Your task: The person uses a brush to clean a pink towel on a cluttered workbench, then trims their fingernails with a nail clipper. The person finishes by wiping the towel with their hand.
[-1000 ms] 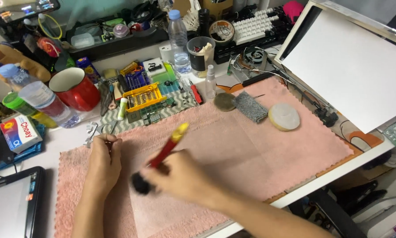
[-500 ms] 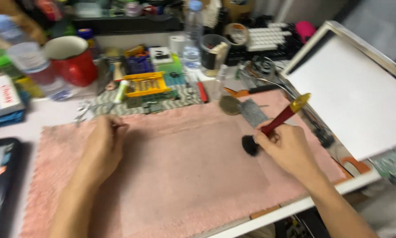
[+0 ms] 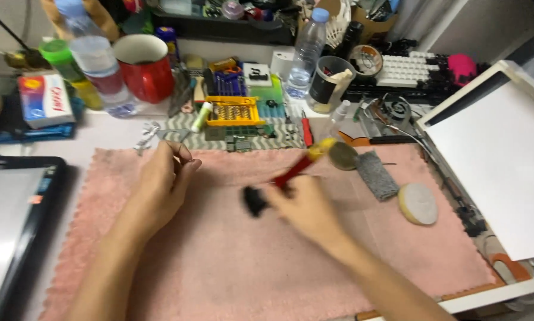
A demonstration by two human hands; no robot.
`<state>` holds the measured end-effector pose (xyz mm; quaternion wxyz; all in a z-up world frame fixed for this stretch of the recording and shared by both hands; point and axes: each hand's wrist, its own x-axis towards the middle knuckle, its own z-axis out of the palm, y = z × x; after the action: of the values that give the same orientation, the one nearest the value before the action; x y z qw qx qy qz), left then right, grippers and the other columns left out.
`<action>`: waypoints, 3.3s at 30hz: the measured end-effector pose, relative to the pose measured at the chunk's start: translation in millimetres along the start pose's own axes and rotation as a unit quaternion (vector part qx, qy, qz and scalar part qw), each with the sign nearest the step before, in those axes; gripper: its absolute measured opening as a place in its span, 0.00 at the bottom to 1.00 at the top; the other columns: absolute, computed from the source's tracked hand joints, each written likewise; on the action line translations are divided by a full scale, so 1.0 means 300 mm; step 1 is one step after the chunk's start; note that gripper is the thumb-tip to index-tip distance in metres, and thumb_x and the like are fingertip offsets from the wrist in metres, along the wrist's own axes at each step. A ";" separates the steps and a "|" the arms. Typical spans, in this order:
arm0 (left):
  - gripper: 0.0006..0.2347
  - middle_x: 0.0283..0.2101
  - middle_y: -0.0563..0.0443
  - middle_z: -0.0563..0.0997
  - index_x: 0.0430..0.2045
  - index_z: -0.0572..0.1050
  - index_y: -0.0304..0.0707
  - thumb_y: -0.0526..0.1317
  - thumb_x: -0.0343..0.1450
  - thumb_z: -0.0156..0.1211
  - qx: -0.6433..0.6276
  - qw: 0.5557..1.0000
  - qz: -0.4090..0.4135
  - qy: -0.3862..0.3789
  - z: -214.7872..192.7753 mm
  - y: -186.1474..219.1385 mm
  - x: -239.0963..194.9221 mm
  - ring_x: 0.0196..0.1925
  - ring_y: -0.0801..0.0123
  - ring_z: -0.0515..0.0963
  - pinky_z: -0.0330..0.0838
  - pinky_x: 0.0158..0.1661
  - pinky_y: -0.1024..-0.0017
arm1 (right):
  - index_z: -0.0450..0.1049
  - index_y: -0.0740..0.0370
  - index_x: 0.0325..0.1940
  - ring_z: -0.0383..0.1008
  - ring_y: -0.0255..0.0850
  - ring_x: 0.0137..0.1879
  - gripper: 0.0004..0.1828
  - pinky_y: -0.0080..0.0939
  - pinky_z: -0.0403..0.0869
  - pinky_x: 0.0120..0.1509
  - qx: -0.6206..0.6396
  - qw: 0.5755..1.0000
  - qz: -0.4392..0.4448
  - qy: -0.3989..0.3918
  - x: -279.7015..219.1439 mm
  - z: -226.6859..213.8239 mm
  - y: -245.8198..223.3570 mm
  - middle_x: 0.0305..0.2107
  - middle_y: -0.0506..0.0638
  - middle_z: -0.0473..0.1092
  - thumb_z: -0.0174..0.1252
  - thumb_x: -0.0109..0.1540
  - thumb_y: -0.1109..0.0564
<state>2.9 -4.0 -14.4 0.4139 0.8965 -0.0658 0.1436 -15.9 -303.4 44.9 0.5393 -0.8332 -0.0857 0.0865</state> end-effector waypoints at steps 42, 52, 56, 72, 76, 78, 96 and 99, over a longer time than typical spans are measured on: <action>0.04 0.26 0.42 0.88 0.33 0.86 0.44 0.38 0.76 0.67 0.081 0.991 0.076 -0.070 -0.048 0.127 -0.033 0.29 0.36 0.85 0.77 0.36 0.43 | 0.90 0.63 0.43 0.85 0.57 0.42 0.19 0.62 0.83 0.47 -0.492 0.864 -0.029 -0.104 0.830 0.396 -0.420 0.39 0.60 0.85 0.78 0.68 0.43; 0.10 0.18 0.46 0.80 0.21 0.72 0.42 0.34 0.74 0.62 0.093 0.989 0.113 -0.010 -0.034 0.116 -0.040 0.21 0.37 0.78 0.77 0.40 0.46 | 0.80 0.68 0.55 0.81 0.72 0.57 0.23 0.71 0.81 0.55 -0.528 0.847 -0.021 -0.047 0.932 0.466 -0.344 0.53 0.68 0.77 0.76 0.67 0.47; 0.10 0.18 0.47 0.81 0.24 0.75 0.43 0.36 0.77 0.64 0.090 0.988 0.128 0.000 -0.035 0.114 -0.037 0.21 0.39 0.79 0.77 0.41 0.45 | 0.81 0.65 0.57 0.80 0.72 0.60 0.17 0.70 0.81 0.58 -0.530 0.848 -0.025 -0.023 0.957 0.489 -0.325 0.54 0.68 0.77 0.70 0.65 0.56; 0.12 0.31 0.51 0.90 0.33 0.88 0.36 0.41 0.82 0.62 -0.162 0.981 -0.042 0.096 -0.072 0.201 0.001 0.29 0.71 0.82 0.74 0.32 0.68 | 0.77 0.67 0.35 0.66 0.42 0.27 0.26 0.47 0.66 0.30 -0.520 0.847 0.053 -0.093 0.620 0.304 -0.583 0.32 0.55 0.75 0.73 0.74 0.42; 0.20 0.54 0.36 0.95 0.55 0.86 0.29 0.47 0.77 0.61 -0.465 0.850 -0.245 0.033 -0.091 0.263 0.012 0.51 0.59 0.97 0.92 0.55 0.70 | 0.90 0.55 0.43 0.71 0.35 0.19 0.13 0.38 0.72 0.25 -0.482 0.868 -0.058 -0.102 0.347 0.146 -0.410 0.21 0.48 0.81 0.70 0.72 0.45; 0.24 0.60 0.26 0.92 0.63 0.82 0.22 0.42 0.74 0.66 -0.553 0.798 -0.239 0.011 -0.069 0.280 0.004 0.60 0.50 0.95 0.90 0.63 0.65 | 0.90 0.52 0.45 0.77 0.35 0.19 0.13 0.38 0.79 0.27 -0.444 0.888 -0.082 -0.090 0.223 0.100 -0.280 0.22 0.46 0.84 0.70 0.72 0.43; 0.11 0.49 0.55 0.94 0.52 0.88 0.39 0.43 0.80 0.66 -0.241 0.956 0.069 -0.150 0.003 0.369 -0.081 0.44 0.78 0.88 0.79 0.40 0.76 | 0.89 0.61 0.41 0.69 0.32 0.25 0.06 0.34 0.68 0.30 -0.049 0.984 0.100 -0.139 -0.061 -0.136 -0.021 0.21 0.45 0.76 0.81 0.66 0.59; 0.09 0.38 0.58 0.88 0.38 0.85 0.45 0.43 0.83 0.61 -0.228 0.954 0.091 -0.174 -0.025 0.355 -0.068 0.35 0.77 0.81 0.70 0.36 0.76 | 0.88 0.53 0.51 0.82 0.29 0.31 0.08 0.25 0.82 0.33 -0.135 0.978 -0.063 -0.144 -0.058 -0.173 0.009 0.30 0.42 0.85 0.69 0.69 0.52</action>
<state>-43.2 -67.4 60.9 0.5748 0.7794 -0.2493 0.0042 -20.5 -354.3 64.3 0.4084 -0.8701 -0.2256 0.1588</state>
